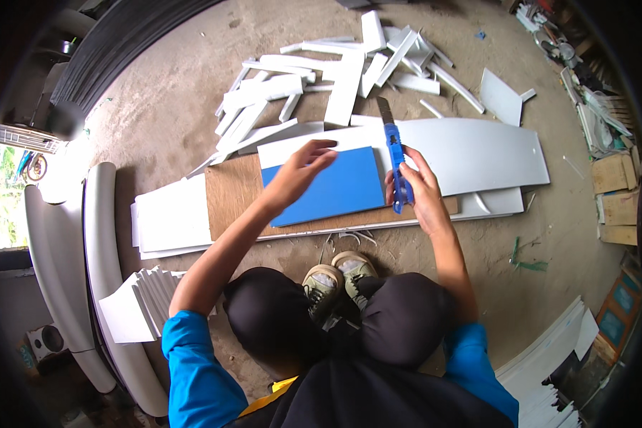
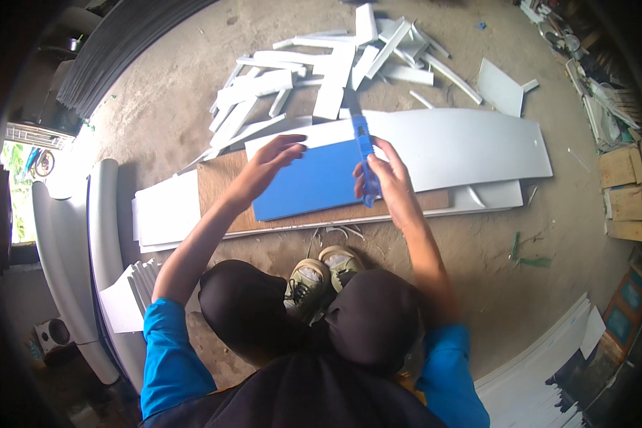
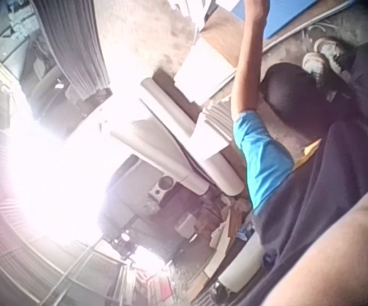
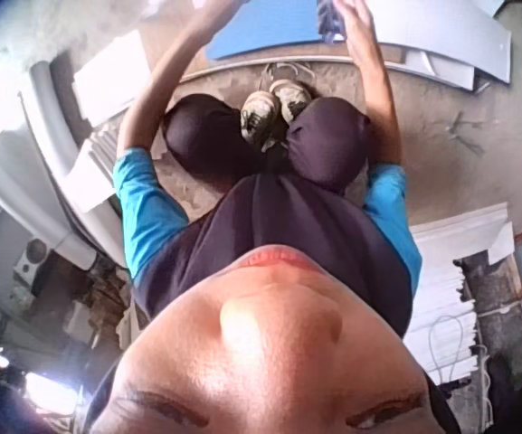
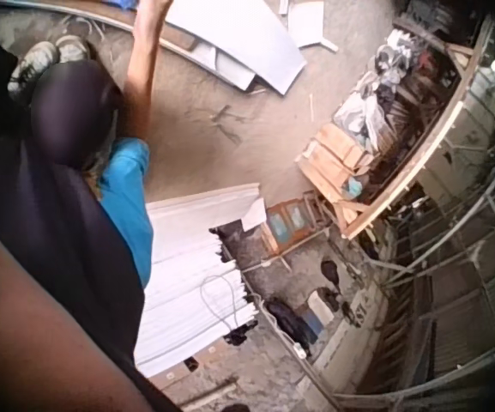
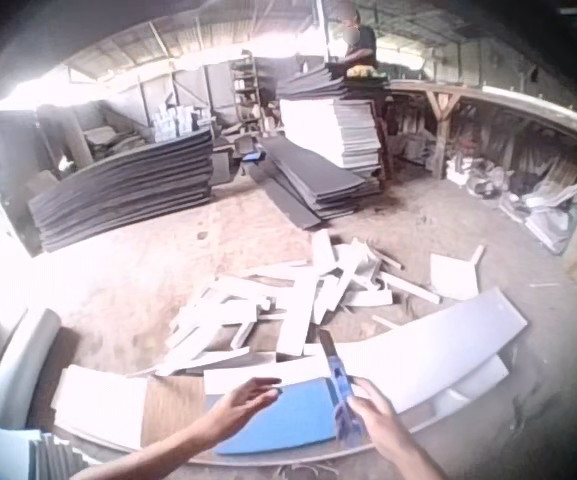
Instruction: The person sits on the floor and uses a utility knife to cut white and blue rectangular sheets. They repeatedly align the sheets, score the material with the knife, and snap off the cut sections, placing the finished pieces into a pile.
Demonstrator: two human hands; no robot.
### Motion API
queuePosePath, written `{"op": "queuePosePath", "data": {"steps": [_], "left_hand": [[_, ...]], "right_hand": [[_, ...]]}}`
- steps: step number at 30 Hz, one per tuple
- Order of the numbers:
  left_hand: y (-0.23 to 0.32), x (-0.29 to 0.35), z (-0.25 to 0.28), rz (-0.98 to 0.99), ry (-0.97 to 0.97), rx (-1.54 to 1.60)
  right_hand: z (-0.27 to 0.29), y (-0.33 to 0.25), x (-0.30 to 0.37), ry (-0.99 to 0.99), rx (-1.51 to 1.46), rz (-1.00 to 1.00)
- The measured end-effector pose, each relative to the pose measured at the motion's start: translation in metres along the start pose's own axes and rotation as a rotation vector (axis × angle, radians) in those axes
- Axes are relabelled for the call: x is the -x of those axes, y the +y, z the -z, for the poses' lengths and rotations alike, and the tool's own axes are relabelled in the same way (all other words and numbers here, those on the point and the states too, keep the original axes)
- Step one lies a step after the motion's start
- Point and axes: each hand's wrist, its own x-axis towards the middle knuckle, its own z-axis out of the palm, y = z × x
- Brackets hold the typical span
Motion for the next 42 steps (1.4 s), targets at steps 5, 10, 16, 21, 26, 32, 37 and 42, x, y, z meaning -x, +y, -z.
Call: {"op": "queuePosePath", "data": {"steps": [5, 10, 16, 21, 26, 32, 37, 42], "left_hand": [[0.065, 0.002, -0.038, -0.115, 0.040, 0.280], [0.080, 0.026, -0.048, -0.335, 0.162, 0.266], [0.081, 0.050, -0.045, -0.342, 0.207, 0.223], [0.075, 0.056, -0.041, -0.378, 0.241, 0.420], [0.075, 0.055, -0.037, -0.367, 0.241, 0.555], [0.069, 0.051, -0.033, -0.343, 0.245, 0.594], [0.057, 0.030, -0.033, -0.289, 0.174, 0.501], [-0.007, -0.025, -0.025, -0.110, 0.366, -0.107]], "right_hand": [[-0.032, -0.039, 0.022, -0.058, 0.234, 0.128], [-0.052, -0.050, 0.037, 0.059, 0.360, 0.166], [-0.066, -0.057, 0.050, 0.116, 0.468, 0.143], [-0.084, -0.058, 0.057, 0.124, 0.503, 0.251], [-0.084, -0.050, 0.051, -0.003, 0.448, 0.311], [-0.082, -0.040, 0.043, -0.105, 0.391, 0.284], [-0.061, -0.026, 0.030, -0.121, 0.333, 0.245], [0.021, 0.009, -0.007, 0.114, 0.260, 0.095]]}}
